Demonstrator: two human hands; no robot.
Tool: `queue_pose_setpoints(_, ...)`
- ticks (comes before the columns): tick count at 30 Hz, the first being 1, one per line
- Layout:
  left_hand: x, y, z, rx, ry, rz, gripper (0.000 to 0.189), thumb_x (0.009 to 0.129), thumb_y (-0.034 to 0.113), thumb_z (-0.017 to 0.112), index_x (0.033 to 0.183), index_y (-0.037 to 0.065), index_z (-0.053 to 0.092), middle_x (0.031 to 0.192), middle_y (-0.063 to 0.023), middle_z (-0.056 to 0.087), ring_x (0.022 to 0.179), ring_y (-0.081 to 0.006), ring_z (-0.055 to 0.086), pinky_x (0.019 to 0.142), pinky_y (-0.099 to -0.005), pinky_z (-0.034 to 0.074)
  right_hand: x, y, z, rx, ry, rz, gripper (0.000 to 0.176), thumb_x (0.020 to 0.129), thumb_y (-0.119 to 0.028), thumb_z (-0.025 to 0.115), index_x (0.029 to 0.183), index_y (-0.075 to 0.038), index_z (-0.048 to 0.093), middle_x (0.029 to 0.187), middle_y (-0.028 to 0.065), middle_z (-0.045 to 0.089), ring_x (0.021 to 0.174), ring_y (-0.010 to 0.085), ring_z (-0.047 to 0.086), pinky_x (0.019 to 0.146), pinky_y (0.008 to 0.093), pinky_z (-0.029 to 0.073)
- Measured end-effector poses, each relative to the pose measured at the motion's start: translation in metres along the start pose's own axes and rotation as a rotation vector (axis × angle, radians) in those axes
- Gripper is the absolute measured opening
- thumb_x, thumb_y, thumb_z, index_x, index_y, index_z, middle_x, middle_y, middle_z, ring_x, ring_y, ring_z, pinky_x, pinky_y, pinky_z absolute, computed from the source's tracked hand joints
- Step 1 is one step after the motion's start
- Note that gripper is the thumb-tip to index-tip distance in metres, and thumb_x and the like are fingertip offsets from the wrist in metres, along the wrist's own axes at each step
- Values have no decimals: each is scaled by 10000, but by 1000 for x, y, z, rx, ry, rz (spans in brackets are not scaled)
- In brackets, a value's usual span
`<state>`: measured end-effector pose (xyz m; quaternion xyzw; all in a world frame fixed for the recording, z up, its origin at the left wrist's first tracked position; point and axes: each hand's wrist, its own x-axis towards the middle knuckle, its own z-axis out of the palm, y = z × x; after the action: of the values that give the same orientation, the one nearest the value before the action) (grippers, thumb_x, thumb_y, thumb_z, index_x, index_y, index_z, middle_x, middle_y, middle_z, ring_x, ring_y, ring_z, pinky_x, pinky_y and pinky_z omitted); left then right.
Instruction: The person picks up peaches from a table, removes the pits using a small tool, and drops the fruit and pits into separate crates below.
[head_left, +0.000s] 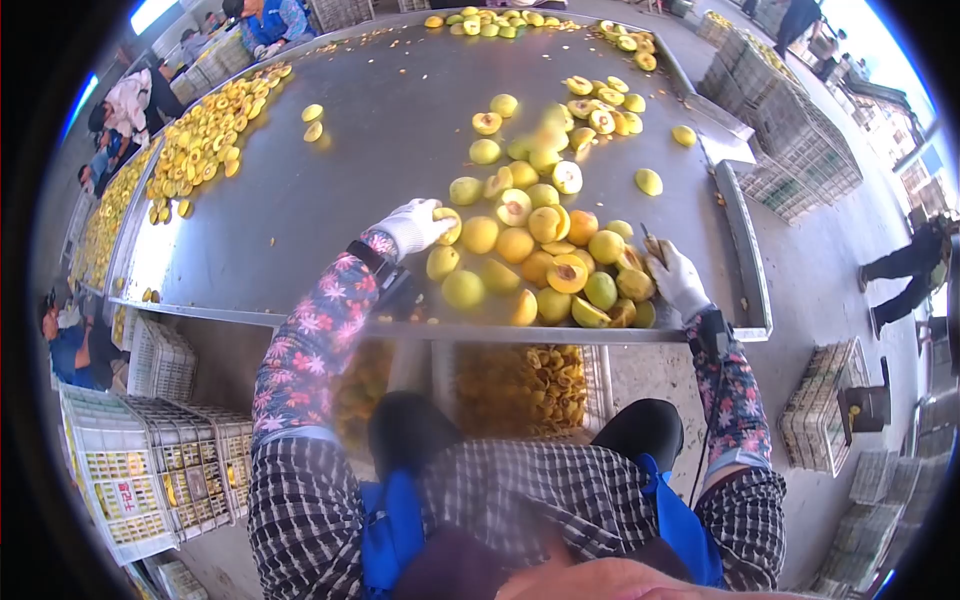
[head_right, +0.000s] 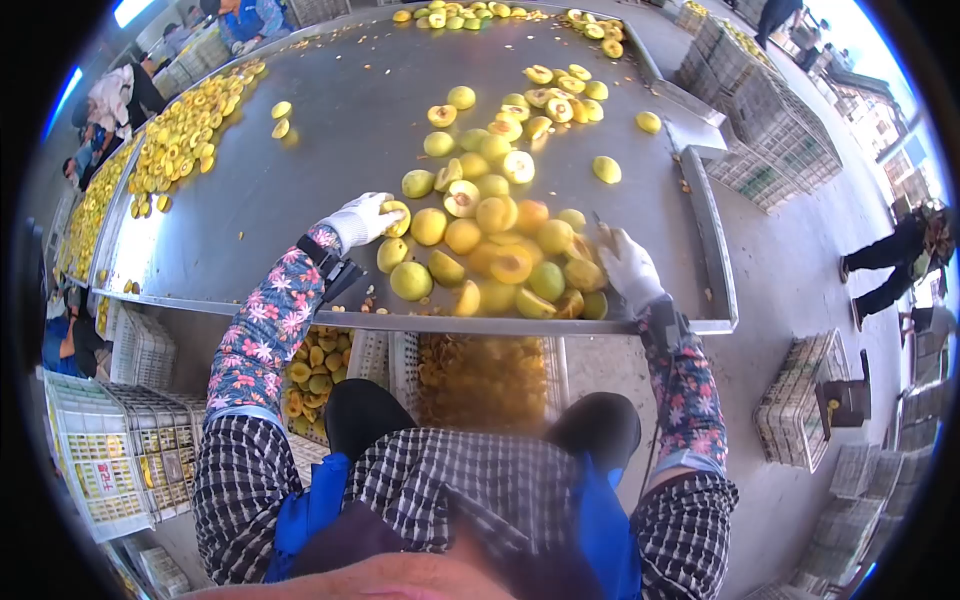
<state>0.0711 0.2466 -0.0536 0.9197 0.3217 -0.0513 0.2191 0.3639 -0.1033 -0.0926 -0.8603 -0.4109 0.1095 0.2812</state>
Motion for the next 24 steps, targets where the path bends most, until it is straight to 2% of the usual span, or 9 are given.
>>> queue_pose_setpoints(2,-12,2,-3,-30,-54,64,420,865,368,634,1104,24,613,1005,-148,690,939,-250,663,858,-369,498,0,-1,0,-56,76,-56,346,879,-237,600,1178,-66,563,1039,213,648,993,401,606,851,432,483)
queue_pose_setpoints(5,-23,3,7,-336,-55,-102,358,834,303,719,1040,24,627,947,-117,685,869,-203,662,789,-341,525,-14,-17,-10,-4,366,-60,323,902,-247,599,1161,-56,569,1002,233,638,908,423,617,778,429,504)
queue_pose_setpoints(6,-18,-8,20,-379,128,-77,316,803,230,768,1003,33,624,888,-86,680,793,-151,645,721,-290,525,-28,-26,-13,28,413,-82,331,907,-245,598,1175,-54,565,992,224,644,884,400,632,765,414,509)
queue_pose_setpoints(9,-44,15,16,-1131,286,-51,316,867,177,697,1115,20,579,1030,-108,653,902,-204,657,776,-339,561,-75,-75,-15,189,411,-112,338,916,-232,594,1203,-57,556,982,211,657,870,356,659,752,392,518)
queue_pose_setpoints(11,-91,51,11,-1744,162,149,294,905,141,641,1161,25,553,1107,-126,622,990,-245,646,791,-368,581,-112,-106,-9,351,255,-51,323,916,-212,588,1204,-71,553,1003,222,658,940,362,656,780,405,518)
queue_pose_setpoints(13,-112,74,26,-2027,-28,167,249,927,132,597,1142,11,565,1127,-117,619,1023,-235,623,831,-369,575,-145,-128,9,563,129,-131,376,944,-204,564,1285,-56,509,973,137,629,858,204,613,739,320,481)
queue_pose_setpoints(16,-157,114,53,-2120,-164,370,300,925,179,596,1154,-9,550,1134,-134,606,1069,-288,608,918,-447,536,-180,-161,27,836,3,-148,383,994,-202,510,1339,-52,437,761,-28,508,565,29,436,501,183,373)
queue_pose_setpoints(20,-197,153,72,-2091,-155,388,353,952,272,540,1201,22,538,1215,-124,580,1105,-283,579,983,-435,474,-195,-172,36,951,-24,-176,422,995,-208,513,1373,-61,397,753,-61,469,564,9,391,490,164,337)
queue_pose_setpoints(24,-221,164,69,-2274,-222,393,444,1006,369,443,1293,32,472,1265,-118,557,1162,-239,544,1023,-387,425,-209,-175,36,578,140,-374,433,983,-184,528,1363,-15,407,899,25,595,699,134,557,624,284,472)
